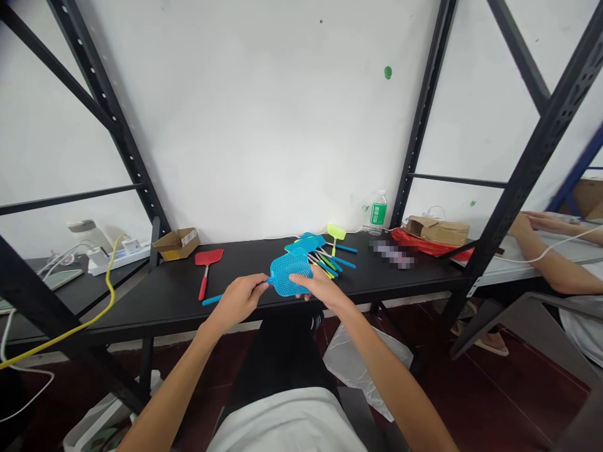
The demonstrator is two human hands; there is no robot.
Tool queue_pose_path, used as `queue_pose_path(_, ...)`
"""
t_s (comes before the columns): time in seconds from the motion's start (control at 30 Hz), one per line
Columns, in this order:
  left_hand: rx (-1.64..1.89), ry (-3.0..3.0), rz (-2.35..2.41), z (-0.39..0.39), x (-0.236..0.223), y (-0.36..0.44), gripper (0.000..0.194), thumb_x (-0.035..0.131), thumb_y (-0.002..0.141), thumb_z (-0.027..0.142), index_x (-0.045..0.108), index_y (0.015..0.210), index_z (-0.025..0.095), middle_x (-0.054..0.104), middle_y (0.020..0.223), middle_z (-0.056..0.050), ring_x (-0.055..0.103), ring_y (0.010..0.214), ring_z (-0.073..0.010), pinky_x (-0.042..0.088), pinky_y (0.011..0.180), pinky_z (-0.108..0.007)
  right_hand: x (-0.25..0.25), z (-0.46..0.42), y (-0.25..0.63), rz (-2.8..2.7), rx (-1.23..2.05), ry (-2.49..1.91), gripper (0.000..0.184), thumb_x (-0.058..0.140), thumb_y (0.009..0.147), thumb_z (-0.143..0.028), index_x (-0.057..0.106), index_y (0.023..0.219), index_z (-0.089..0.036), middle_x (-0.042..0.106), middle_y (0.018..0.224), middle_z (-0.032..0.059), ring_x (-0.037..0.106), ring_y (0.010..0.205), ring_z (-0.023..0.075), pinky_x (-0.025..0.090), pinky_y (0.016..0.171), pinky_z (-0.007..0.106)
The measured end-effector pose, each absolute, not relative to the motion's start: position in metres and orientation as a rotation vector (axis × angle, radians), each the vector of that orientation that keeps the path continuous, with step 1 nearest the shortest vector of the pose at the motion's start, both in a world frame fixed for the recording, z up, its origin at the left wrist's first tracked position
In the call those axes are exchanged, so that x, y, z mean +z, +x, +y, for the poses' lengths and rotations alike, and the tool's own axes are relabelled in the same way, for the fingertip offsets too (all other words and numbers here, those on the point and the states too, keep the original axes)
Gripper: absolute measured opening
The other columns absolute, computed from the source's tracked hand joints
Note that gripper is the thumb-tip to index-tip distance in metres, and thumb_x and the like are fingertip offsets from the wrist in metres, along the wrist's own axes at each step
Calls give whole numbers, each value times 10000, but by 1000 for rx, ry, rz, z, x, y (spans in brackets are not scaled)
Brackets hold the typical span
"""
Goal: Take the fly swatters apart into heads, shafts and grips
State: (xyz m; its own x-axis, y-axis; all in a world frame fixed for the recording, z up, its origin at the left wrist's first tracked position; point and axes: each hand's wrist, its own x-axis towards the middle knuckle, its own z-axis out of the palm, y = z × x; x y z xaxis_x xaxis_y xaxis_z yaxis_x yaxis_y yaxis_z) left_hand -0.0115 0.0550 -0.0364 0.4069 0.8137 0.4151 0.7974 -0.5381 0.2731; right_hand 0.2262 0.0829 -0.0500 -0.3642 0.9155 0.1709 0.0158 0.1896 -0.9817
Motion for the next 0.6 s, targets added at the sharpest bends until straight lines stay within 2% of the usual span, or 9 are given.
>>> queue_pose_path(0.13, 791, 2568, 1664, 68, -51, -18, 299, 370, 1034, 293, 651, 941, 248, 702, 849, -32, 644, 800, -213, 305, 613, -271, -62, 99, 228, -1676, 1302, -972, 322, 692, 848, -465, 642, 1035, -207, 736, 963, 57, 651, 611, 135, 440, 460, 216)
queue_pose_path(0.23, 781, 2513, 1803, 78, -62, -24, 315, 365, 1038, 307, 669, 989, 243, 728, 918, -59, 669, 855, -241, 304, 599, -272, -67, 113, 241, -1759, 996, -1128, 362, 641, 869, -435, 649, 1154, -212, 752, 983, 77, 682, 702, 185, 500, 537, 266)
queue_pose_path(0.3, 766, 2468, 1894, 83, -70, -28, 317, 370, 1038, 318, 674, 1001, 234, 736, 953, -73, 679, 872, -256, 319, 602, -270, -70, 124, 259, -1738, 599, -1236, 344, 606, 884, -416, 689, 1144, -207, 752, 1053, 90, 704, 861, 228, 556, 744, 344)
queue_pose_path(0.33, 756, 2447, 1933, 85, -73, -30, 317, 375, 1036, 323, 677, 1009, 231, 738, 971, -79, 682, 878, -262, 332, 607, -269, -72, 130, 270, -1705, 408, -1290, 356, 583, 896, -418, 697, 1153, -200, 746, 1121, 102, 700, 956, 254, 545, 867, 391)
queue_pose_path(0.43, 733, 2394, 2023, 90, -82, -34, 315, 389, 1030, 325, 685, 1080, 231, 741, 1052, -90, 690, 926, -274, 386, 640, -275, -80, 145, 306, -1699, 54, -1492, 497, 549, 919, -444, 649, 1323, -171, 634, 1389, 143, 561, 1291, 350, 418, 1094, 481)
queue_pose_path(0.5, 726, 2369, 2068, 92, -86, -35, 327, 387, 1030, 329, 687, 1119, 233, 740, 1096, -94, 693, 957, -277, 416, 668, -283, -86, 152, 327, -1764, 81, -1641, 622, 551, 924, -503, 578, 1428, -140, 537, 1500, 175, 490, 1374, 392, 379, 1126, 514)
queue_pose_path(0.6, 723, 2360, 2110, 95, -90, -36, 356, 366, 1039, 344, 688, 1145, 236, 739, 1115, -94, 698, 978, -275, 439, 697, -290, -93, 156, 342, -1889, 254, -1695, 627, 556, 928, -532, 604, 1418, -143, 612, 1423, 179, 571, 1303, 400, 429, 1080, 500)
